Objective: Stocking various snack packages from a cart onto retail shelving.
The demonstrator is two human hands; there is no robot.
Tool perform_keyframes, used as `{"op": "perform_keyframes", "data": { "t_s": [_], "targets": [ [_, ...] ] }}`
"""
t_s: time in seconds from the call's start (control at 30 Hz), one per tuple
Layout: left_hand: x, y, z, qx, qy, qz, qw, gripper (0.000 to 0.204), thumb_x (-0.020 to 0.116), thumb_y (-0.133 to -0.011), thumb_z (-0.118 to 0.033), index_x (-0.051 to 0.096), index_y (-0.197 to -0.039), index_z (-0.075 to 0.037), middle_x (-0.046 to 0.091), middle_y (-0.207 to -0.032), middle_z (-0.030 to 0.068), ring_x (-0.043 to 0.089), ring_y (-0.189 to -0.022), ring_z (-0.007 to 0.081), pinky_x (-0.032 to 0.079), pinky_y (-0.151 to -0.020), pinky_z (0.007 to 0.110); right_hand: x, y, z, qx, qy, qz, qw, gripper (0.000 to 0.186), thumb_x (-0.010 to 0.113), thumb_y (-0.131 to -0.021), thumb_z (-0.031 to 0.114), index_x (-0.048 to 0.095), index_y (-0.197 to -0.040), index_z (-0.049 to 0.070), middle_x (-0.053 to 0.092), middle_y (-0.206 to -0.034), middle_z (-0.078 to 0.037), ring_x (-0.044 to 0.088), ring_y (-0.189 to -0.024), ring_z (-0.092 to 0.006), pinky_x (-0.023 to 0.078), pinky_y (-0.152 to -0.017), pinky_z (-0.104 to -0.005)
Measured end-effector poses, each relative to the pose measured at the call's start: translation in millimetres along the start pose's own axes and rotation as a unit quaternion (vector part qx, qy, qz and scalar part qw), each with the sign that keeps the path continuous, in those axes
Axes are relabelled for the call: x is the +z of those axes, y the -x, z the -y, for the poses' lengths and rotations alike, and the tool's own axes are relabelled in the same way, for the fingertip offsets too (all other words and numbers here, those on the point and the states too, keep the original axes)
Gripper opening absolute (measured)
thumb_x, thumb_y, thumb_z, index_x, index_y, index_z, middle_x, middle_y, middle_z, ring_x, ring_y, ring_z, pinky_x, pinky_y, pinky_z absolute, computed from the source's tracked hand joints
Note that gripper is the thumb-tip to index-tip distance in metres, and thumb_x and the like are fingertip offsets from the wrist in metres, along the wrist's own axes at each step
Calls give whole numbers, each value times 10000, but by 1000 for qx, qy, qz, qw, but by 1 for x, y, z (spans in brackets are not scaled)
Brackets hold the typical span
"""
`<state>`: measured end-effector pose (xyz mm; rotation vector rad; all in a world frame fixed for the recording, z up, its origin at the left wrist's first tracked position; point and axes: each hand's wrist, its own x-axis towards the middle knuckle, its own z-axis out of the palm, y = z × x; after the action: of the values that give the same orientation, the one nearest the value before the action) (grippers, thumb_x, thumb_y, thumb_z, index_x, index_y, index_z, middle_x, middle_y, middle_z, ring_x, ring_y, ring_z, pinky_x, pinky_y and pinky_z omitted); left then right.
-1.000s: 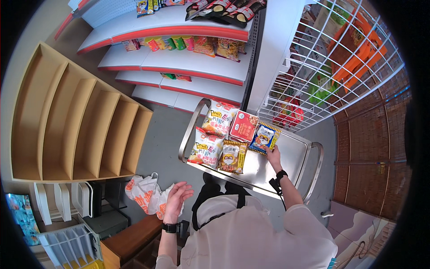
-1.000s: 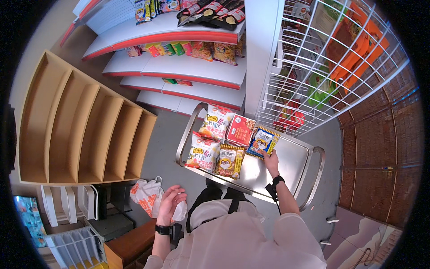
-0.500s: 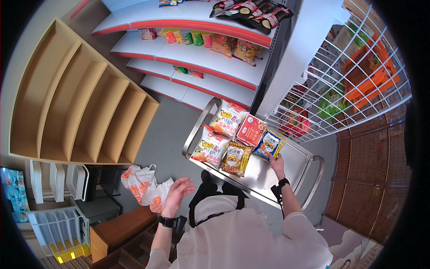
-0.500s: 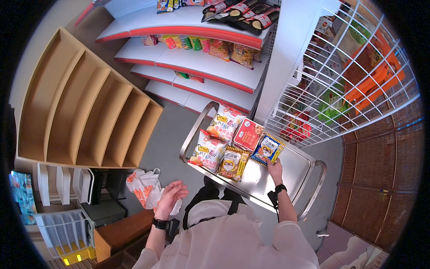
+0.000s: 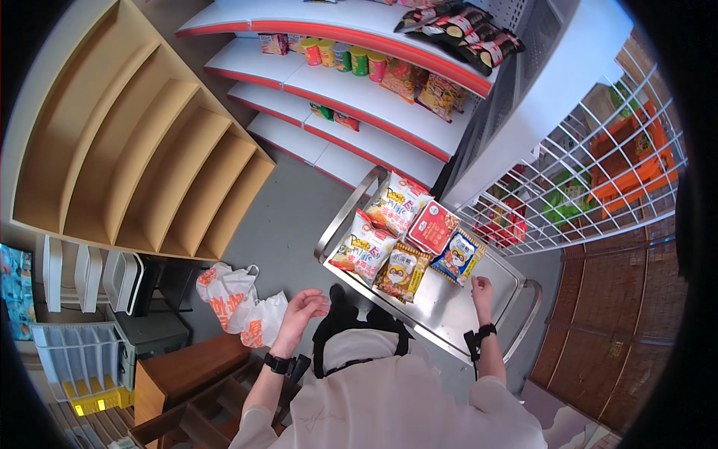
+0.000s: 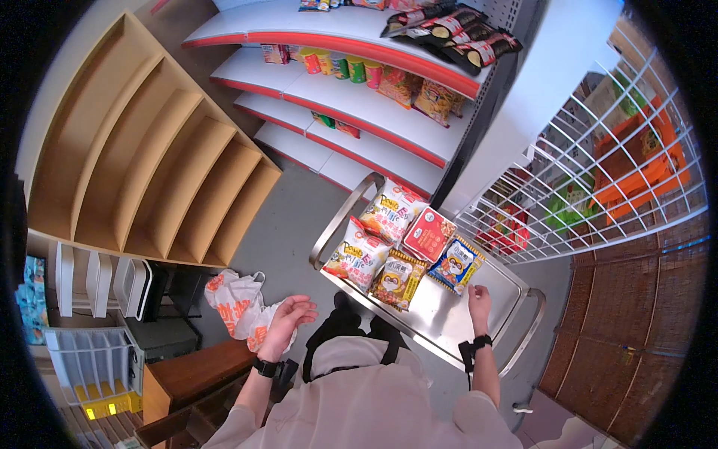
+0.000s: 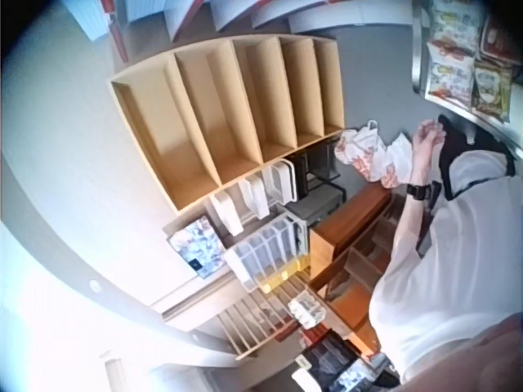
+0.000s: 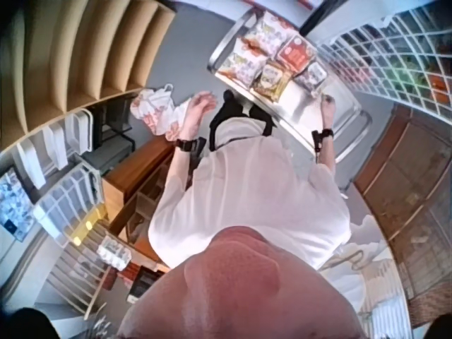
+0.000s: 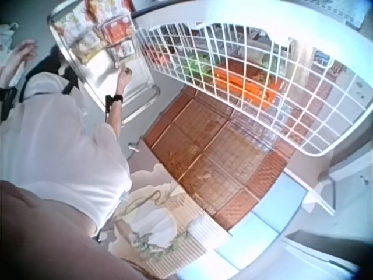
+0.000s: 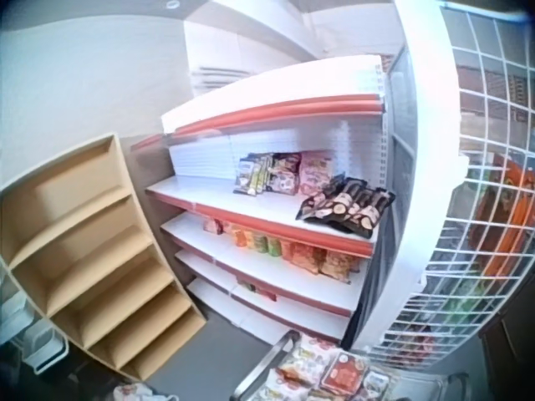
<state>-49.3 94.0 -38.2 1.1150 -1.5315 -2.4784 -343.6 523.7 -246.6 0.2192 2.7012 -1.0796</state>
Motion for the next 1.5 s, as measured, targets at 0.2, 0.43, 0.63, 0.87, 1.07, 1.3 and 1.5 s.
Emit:
{"op": "perform_keyframes", "data": {
  "t_s": [0.2,0.43,0.63,0.87,1.07,1.3,1.5],
  "targets": [
    [-19,-31,-17,9,-29,34,999,261,561,-936,-128,519,-1168,-16,640,-1068,117,644,-912,180,519,-814,296,-57,57,90,-39,-141,4,989,279,611,-916,249,615,-1022,-9,652,-816,-64,606,-711,-131,491,-643,-265],
    [-92,-79,-49,-1,-7,66,998,237,571,-939,-149,546,-1143,-31,645,-1047,93,637,-911,170,511,-805,288,-21,126,258,-114,-174,-5,978,207,605,-924,180,615,-1025,0,637,-850,-28,576,-750,-77,469,-691,-232],
    [-199,-127,-106,40,-12,77,996,218,593,-921,-133,574,-1112,-28,641,-1039,102,630,-930,184,528,-794,311,77,157,389,-169,-182,27,968,177,649,-881,121,632,-1012,4,672,-846,-66,622,-763,-103,498,-691,-241],
    [-321,-175,-208,96,-73,41,992,185,599,-910,-109,583,-1079,-36,646,-990,75,626,-890,162,526,-775,300,149,182,563,-281,-144,115,942,243,654,-887,169,617,-1071,13,669,-846,-61,627,-753,-112,500,-677,-246],
    [-320,-223,-317,130,-117,82,981,180,606,-904,-85,577,-1073,-29,656,-981,79,627,-870,141,517,-755,274,147,156,615,-316,-109,103,937,253,660,-883,178,621,-1062,3,659,-842,-63,617,-726,-122,499,-674,-255],
    [-238,-298,-469,247,-225,210,919,252,640,-885,-89,544,-1105,-11,636,-1023,69,611,-933,125,494,-820,256,90,97,689,-317,-71,60,944,282,660,-881,195,622,-1060,-20,671,-856,-77,623,-771,-120,508,-719,-276],
    [-116,-350,-598,371,-375,248,813,357,692,-843,-113,530,-1145,-14,620,-1044,86,599,-979,147,490,-849,285,41,-3,781,-374,-75,45,923,321,658,-882,199,578,-1107,-16,638,-876,-63,618,-783,-115,500,-718,-266]
  ]
}}
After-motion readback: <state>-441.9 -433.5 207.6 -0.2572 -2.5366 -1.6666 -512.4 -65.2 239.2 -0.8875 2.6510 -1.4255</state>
